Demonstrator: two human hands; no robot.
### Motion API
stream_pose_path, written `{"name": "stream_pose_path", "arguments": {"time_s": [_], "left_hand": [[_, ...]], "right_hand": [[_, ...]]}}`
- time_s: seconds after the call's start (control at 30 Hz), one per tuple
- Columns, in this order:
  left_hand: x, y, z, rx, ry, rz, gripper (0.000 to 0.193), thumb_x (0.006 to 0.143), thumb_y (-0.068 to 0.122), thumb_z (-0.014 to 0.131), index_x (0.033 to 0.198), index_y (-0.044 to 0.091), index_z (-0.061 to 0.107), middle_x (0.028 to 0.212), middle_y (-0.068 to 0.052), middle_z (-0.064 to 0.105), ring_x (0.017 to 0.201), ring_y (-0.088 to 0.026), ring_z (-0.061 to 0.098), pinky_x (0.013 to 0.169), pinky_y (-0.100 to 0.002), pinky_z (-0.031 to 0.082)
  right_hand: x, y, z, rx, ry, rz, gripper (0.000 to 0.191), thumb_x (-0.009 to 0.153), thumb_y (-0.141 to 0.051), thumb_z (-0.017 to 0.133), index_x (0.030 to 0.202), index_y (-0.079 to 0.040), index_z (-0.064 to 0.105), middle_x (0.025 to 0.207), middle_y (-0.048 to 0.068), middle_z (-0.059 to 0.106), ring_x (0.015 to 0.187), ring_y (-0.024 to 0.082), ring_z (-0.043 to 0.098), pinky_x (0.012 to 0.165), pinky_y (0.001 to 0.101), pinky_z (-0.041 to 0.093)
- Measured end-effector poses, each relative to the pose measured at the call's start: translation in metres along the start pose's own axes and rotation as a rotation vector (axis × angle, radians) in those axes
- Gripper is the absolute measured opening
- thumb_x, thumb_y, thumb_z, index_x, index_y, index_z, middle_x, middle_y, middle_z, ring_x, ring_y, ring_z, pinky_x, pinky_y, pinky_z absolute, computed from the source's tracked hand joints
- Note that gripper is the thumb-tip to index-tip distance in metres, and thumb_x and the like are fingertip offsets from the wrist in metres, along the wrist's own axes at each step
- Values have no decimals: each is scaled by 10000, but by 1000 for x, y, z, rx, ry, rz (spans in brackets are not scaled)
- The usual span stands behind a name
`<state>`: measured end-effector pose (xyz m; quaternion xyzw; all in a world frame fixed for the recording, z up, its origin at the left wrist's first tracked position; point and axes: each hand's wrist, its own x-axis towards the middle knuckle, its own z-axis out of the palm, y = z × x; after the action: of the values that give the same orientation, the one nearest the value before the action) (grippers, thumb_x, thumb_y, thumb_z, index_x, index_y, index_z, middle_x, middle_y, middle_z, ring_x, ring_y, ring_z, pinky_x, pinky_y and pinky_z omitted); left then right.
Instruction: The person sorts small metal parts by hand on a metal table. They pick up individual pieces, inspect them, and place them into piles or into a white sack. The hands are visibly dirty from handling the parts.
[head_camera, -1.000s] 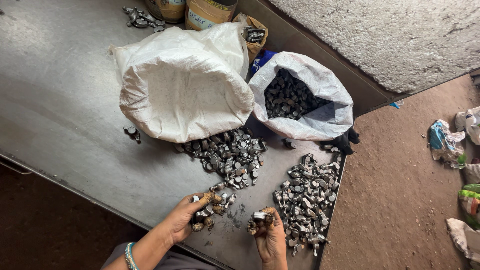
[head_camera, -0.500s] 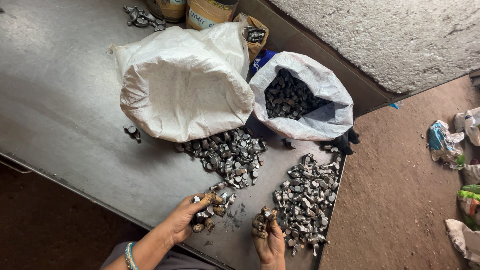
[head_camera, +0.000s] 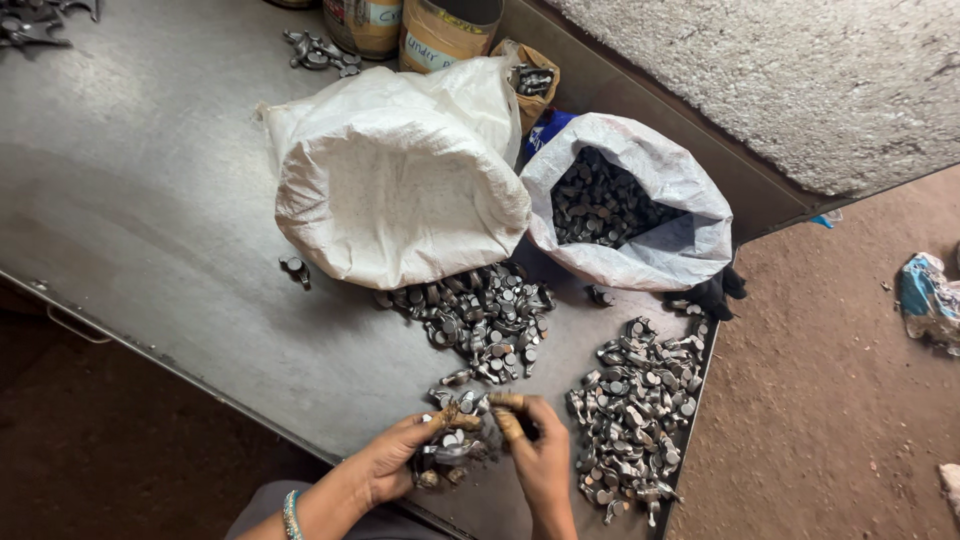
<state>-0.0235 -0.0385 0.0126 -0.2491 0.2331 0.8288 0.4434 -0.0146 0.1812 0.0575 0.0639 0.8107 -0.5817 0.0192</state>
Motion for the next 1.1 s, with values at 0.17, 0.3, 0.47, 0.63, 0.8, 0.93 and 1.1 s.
{"name": "stream_pose_path", "arguments": {"time_s": [0.17, 0.3, 0.47, 0.63, 0.8, 0.93, 1.1], "left_hand": [[-1, 10, -14, -47, -51, 92, 330, 912, 255, 735, 1171, 59, 675, 967, -96, 752, 758, -201, 736, 577, -340, 604], [0, 22, -23, -41, -73, 131, 346, 903, 265, 742, 1182, 68, 691, 905, -73, 749, 673, -171, 714, 453, -264, 525], [0, 25, -25, -15, -54, 130, 349, 881, 268, 732, 1178, 88, 697, 898, -54, 749, 663, -160, 712, 452, -270, 527], [1, 19, -18, -39, -85, 135, 326, 917, 231, 706, 1177, 38, 673, 956, -72, 748, 739, -151, 718, 590, -315, 610], [-1, 16, -13, -16, -83, 108, 320, 909, 225, 694, 1171, 42, 692, 950, -65, 756, 733, -141, 718, 576, -307, 601], [-1, 16, -15, 3, -99, 103, 325, 921, 255, 707, 1171, 49, 693, 918, -62, 752, 689, -133, 708, 485, -269, 549], [1, 15, -19, 12, -85, 98, 332, 909, 260, 708, 1182, 73, 685, 904, -58, 748, 661, -149, 712, 423, -248, 499]], "right_hand": [[7, -27, 27, -523, 47, -225, 466, 719, 57, 767, 1160, -77, 694, 1044, 122, 659, 963, 298, 658, 847, 384, 537], [5, -24, 28, -570, 122, -126, 519, 680, -33, 855, 1160, -105, 669, 1022, 93, 694, 954, 278, 680, 857, 389, 540], [-8, -8, 16, -383, 263, 22, 610, 671, -103, 895, 1202, -85, 595, 928, 50, 739, 802, 177, 736, 756, 315, 597], [-21, 2, 8, -396, 365, -73, 632, 643, -75, 899, 1187, -34, 580, 890, 75, 724, 760, 190, 712, 721, 318, 592], [-23, 1, 5, -322, 381, 36, 648, 638, -61, 893, 1181, -45, 540, 873, 62, 739, 752, 176, 742, 730, 308, 599], [-24, 12, 2, -248, 374, 60, 652, 645, -55, 893, 1189, -55, 532, 869, 69, 748, 743, 165, 743, 712, 283, 604], [-17, 52, -15, 585, 199, 177, 446, 791, 55, 799, 1168, -1, 567, 1008, 119, 690, 850, 190, 687, 690, 323, 606]]}}
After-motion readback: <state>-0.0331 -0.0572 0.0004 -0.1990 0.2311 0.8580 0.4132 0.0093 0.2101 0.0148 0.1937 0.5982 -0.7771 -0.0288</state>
